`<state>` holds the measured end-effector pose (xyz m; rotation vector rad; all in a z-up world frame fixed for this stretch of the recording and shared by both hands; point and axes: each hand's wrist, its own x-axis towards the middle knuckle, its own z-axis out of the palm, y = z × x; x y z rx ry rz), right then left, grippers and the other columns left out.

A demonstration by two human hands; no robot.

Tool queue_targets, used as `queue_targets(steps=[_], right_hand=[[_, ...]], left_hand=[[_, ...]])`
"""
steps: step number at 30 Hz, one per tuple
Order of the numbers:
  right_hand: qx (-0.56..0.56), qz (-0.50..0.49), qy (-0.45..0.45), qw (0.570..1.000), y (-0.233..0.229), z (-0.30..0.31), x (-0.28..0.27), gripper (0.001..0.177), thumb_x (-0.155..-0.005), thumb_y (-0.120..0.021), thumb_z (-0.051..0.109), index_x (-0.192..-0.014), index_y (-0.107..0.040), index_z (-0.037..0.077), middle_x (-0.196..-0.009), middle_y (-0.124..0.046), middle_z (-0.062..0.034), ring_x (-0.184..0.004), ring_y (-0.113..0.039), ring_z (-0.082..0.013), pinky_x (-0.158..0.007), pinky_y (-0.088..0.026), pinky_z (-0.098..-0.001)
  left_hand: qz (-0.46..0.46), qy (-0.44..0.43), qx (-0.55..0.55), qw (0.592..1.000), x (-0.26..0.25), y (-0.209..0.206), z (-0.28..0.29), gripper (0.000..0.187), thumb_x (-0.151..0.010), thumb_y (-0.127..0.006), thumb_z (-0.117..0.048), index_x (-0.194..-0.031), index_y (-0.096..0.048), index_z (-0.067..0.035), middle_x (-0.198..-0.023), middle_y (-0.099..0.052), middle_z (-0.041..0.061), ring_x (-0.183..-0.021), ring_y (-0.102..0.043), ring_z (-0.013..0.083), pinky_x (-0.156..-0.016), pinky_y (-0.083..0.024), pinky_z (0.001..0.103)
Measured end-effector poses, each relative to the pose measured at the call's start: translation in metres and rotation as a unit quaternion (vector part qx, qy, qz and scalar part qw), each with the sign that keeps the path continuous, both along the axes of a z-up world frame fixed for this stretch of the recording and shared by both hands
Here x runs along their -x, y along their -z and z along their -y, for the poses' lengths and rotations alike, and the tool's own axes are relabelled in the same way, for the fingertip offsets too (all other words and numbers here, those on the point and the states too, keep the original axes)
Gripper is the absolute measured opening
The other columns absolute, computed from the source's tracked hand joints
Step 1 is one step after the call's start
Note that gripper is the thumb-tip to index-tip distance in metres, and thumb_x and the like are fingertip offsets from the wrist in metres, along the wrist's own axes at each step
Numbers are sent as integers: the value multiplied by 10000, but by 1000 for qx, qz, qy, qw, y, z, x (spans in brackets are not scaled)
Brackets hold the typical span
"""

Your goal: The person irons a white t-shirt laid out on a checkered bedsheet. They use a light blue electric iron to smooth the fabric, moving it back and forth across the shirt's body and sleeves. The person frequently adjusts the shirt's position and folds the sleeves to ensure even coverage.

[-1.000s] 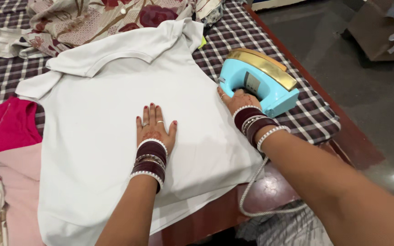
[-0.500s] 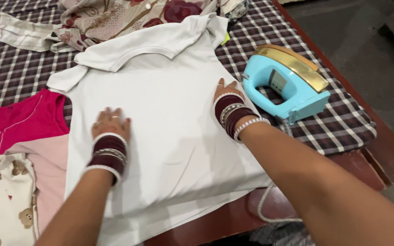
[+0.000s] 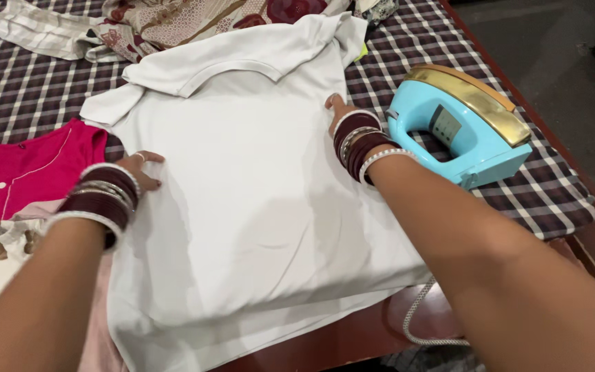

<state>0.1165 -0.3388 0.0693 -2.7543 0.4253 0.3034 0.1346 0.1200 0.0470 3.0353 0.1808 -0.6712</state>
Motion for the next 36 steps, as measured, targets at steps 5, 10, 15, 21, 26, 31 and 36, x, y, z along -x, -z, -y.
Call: queue_targets(steps=[5,10,15,21,26,31,36], right_hand=[[-142,104,83,981,-43,3,-12,495,-874,-696,-12,-1280,-497,190,-1209,-628,-171,-1019,-701,-359,-833,-604,-483],[-195,200,94,956,-36,17,-64,318,-979,-590,12,-1251,-471,127,-1113,-686,-186,-938,-767,-344,-798,-630,-457],[-67,275,53,958,0,23,-113,482,-861,-720,-12,-1255,-486,137,-1197,-551,-201,-1085,-660,-360,-914,-572,-407],[-85,146,87,982,3,-6,-102,809,-930,-704,107,-1577,-230,213,-1460,-391,-239,-1204,-628,-411,-998,-579,-405],[115,-32,64,991,-13,-74,-68,1109,-942,-716,245,-1652,136,229,-1644,150,-342,-1333,-508,-471,-1097,-472,-468],[116,5,-97,988,4,-145,18,979,-973,-523,615,-1625,128,282,-1667,274,-180,-1572,36,-408,-1238,-127,-612],[88,50,-153,983,26,-126,92,780,-1012,-350,627,-1638,-37,281,-1718,108,-20,-1583,68,-259,-1226,12,-645]], left_hand=[[87,-57,110,989,0,-61,-10,378,-930,-721,-179,-1253,-753,-374,-1392,-669,102,-1192,-659,294,-1067,-500,418],[155,-187,208,947,-12,-99,9,350,-1022,-621,-86,-1295,-740,-269,-1201,-766,191,-903,-727,261,-829,-605,411],[240,-190,226,925,-38,-90,25,479,-965,-563,31,-1300,-731,-267,-1301,-701,122,-899,-726,250,-799,-619,379],[300,-127,107,939,-40,-59,36,509,-957,-638,-70,-1456,-568,-142,-1519,-427,147,-1365,-447,318,-1100,-404,471],[379,-69,135,913,-5,-23,84,610,-963,-590,-235,-1536,-447,-83,-1608,-369,97,-1492,-347,249,-1247,-278,459],[316,118,70,939,47,28,169,713,-1007,-442,-412,-1609,-241,-86,-1695,-195,86,-1579,-170,247,-1265,-128,491],[139,120,71,980,110,20,175,788,-1008,-195,-625,-1630,-31,-169,-1710,4,65,-1562,7,213,-1241,-1,561]])
